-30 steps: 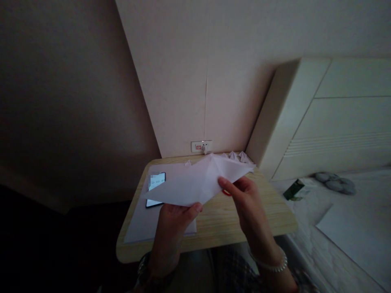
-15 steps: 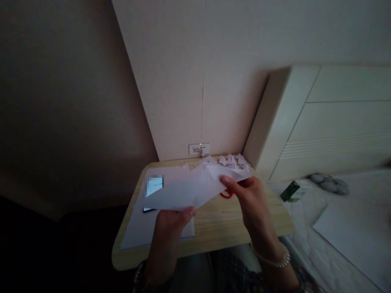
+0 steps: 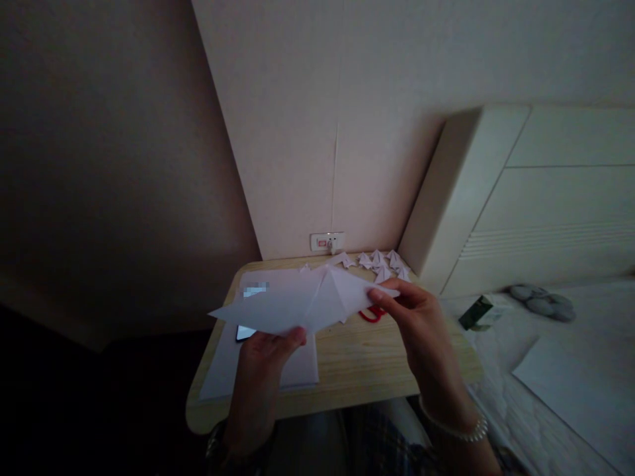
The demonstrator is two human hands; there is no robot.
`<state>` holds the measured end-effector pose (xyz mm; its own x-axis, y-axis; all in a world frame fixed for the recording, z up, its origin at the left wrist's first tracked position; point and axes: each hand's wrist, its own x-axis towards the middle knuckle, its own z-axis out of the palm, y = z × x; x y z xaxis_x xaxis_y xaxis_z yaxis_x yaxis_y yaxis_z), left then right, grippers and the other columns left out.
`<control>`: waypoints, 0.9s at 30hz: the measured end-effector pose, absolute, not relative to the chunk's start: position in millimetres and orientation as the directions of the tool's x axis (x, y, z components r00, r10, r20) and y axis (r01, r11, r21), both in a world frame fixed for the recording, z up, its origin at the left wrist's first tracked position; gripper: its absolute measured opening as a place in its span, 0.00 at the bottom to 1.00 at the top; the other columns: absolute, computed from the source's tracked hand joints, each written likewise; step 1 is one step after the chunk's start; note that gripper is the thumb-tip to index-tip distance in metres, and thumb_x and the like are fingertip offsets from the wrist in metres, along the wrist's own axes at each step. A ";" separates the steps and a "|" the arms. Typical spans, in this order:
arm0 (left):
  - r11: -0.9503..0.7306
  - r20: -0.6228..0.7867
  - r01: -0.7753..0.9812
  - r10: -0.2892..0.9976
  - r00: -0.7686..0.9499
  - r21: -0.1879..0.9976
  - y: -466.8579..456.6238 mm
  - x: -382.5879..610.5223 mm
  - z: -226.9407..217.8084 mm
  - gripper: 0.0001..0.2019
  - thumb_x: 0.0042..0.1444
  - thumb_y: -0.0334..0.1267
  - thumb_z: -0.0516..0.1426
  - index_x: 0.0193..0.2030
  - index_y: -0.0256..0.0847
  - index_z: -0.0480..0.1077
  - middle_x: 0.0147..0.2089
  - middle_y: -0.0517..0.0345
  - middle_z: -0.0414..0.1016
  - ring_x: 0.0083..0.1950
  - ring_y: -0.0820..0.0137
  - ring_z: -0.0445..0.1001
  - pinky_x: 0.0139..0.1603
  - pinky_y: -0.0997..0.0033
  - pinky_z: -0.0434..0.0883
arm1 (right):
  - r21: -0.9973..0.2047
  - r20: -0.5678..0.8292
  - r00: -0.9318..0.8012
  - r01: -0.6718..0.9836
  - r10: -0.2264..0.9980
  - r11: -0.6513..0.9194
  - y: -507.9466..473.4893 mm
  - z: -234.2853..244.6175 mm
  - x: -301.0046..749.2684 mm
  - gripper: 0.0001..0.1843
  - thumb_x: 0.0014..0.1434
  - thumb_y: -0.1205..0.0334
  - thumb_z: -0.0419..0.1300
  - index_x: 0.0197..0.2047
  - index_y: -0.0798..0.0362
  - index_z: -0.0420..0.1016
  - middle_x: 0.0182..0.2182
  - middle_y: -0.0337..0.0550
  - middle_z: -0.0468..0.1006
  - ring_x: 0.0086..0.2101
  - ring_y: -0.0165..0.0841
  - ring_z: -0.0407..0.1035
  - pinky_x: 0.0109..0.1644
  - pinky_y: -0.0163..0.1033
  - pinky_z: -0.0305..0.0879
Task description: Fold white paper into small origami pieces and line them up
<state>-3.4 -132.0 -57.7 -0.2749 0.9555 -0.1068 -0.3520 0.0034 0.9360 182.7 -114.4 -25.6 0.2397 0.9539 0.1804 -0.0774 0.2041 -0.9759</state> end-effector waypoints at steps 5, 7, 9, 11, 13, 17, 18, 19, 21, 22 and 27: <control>0.008 -0.116 -0.378 0.957 -0.264 0.926 -129.0 -12.0 -57.2 0.11 0.32 0.35 0.70 0.24 0.38 0.76 0.25 0.61 0.78 0.28 0.72 0.72 0.34 0.73 0.71 | -0.979 0.186 0.192 -0.046 0.964 0.198 -113.5 -24.3 185.9 0.07 0.43 0.61 0.69 0.20 0.52 0.77 0.17 0.35 0.74 0.22 0.27 0.65 0.29 0.33 0.61; -0.005 -0.098 -0.380 0.963 -0.252 0.925 -127.2 -16.1 -58.7 0.11 0.34 0.36 0.69 0.27 0.38 0.76 0.27 0.60 0.79 0.30 0.72 0.73 0.36 0.73 0.70 | -0.978 0.196 0.161 -0.044 0.967 0.205 -111.7 -26.6 185.8 0.06 0.43 0.61 0.69 0.21 0.52 0.78 0.17 0.35 0.75 0.22 0.27 0.67 0.29 0.33 0.62; -0.026 -0.083 -0.392 0.963 -0.256 0.919 -125.2 -19.8 -60.3 0.13 0.35 0.37 0.69 0.30 0.39 0.77 0.32 0.59 0.80 0.35 0.70 0.74 0.39 0.73 0.70 | -0.979 0.194 0.110 -0.049 0.975 0.200 -109.3 -30.9 185.0 0.05 0.43 0.61 0.69 0.22 0.52 0.78 0.18 0.36 0.76 0.22 0.28 0.68 0.28 0.33 0.63; -0.043 -0.078 -0.411 0.959 -0.272 0.910 -122.6 -22.3 -61.9 0.15 0.36 0.38 0.69 0.34 0.40 0.77 0.35 0.58 0.80 0.40 0.68 0.74 0.42 0.72 0.69 | -0.983 0.174 0.061 -0.054 0.983 0.177 -107.2 -36.6 183.3 0.05 0.43 0.61 0.69 0.23 0.51 0.78 0.18 0.36 0.76 0.22 0.28 0.69 0.27 0.33 0.63; -0.083 -0.051 -0.406 0.950 -0.309 0.910 -119.5 -23.3 -63.6 0.16 0.38 0.39 0.69 0.36 0.40 0.77 0.37 0.58 0.80 0.43 0.66 0.74 0.43 0.71 0.69 | -0.988 0.148 0.028 -0.037 0.989 0.149 -106.4 -42.6 181.1 0.05 0.44 0.60 0.68 0.23 0.52 0.77 0.19 0.36 0.76 0.21 0.28 0.69 0.27 0.33 0.64; -0.144 0.032 -0.299 0.936 -0.352 0.943 -114.3 -23.1 -64.6 0.16 0.44 0.43 0.66 0.40 0.39 0.76 0.39 0.56 0.80 0.43 0.67 0.74 0.41 0.73 0.69 | -0.983 0.123 -0.115 0.120 0.986 0.137 -108.4 -49.7 177.4 0.06 0.49 0.59 0.65 0.26 0.52 0.76 0.22 0.38 0.78 0.25 0.31 0.72 0.32 0.35 0.67; -0.135 0.033 -0.267 0.935 -0.354 0.954 -113.6 -22.9 -63.7 0.16 0.44 0.43 0.66 0.39 0.38 0.76 0.39 0.56 0.80 0.42 0.68 0.75 0.40 0.74 0.70 | -0.973 0.141 -0.136 0.165 0.981 0.163 -109.1 -49.7 176.8 0.05 0.49 0.60 0.65 0.28 0.52 0.77 0.25 0.39 0.79 0.29 0.32 0.73 0.35 0.36 0.68; -0.124 0.034 -0.238 0.937 -0.348 0.963 -113.2 -22.6 -62.3 0.15 0.43 0.42 0.66 0.38 0.38 0.76 0.37 0.56 0.80 0.41 0.68 0.75 0.40 0.74 0.70 | -0.961 0.167 -0.141 0.198 0.976 0.193 -109.6 -49.1 176.2 0.06 0.49 0.60 0.65 0.32 0.51 0.78 0.29 0.40 0.80 0.32 0.33 0.74 0.39 0.38 0.69; -0.120 0.050 -0.191 0.940 -0.337 0.974 -113.4 -22.1 -58.3 0.14 0.42 0.41 0.66 0.35 0.37 0.75 0.34 0.56 0.80 0.38 0.67 0.76 0.39 0.72 0.71 | -0.946 0.221 -0.110 0.215 0.969 0.240 -110.2 -46.6 174.9 0.11 0.49 0.60 0.66 0.38 0.50 0.77 0.37 0.41 0.80 0.37 0.34 0.73 0.44 0.39 0.68; -0.128 0.066 -0.173 0.944 -0.325 0.977 -113.8 -22.0 -56.1 0.13 0.41 0.41 0.66 0.33 0.37 0.75 0.33 0.55 0.80 0.38 0.66 0.77 0.39 0.71 0.72 | -0.946 0.238 -0.083 0.205 0.968 0.251 -110.3 -45.1 174.0 0.12 0.49 0.60 0.66 0.39 0.49 0.77 0.38 0.41 0.80 0.38 0.34 0.73 0.45 0.39 0.68; -0.113 0.082 -0.112 0.964 -0.251 0.987 -118.2 -22.3 -48.9 0.09 0.40 0.38 0.66 0.28 0.37 0.74 0.28 0.57 0.79 0.35 0.67 0.77 0.38 0.72 0.73 | -0.957 0.232 -0.040 0.171 0.972 0.235 -111.1 -40.0 169.4 0.07 0.52 0.56 0.64 0.30 0.51 0.75 0.28 0.39 0.77 0.30 0.32 0.70 0.34 0.35 0.65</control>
<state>-22.3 -118.2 -48.9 -0.2511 0.9645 0.0820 -0.1117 -0.1130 0.9873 169.4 -111.1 -40.0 -0.0401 0.9720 0.2315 0.1707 0.2350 -0.9569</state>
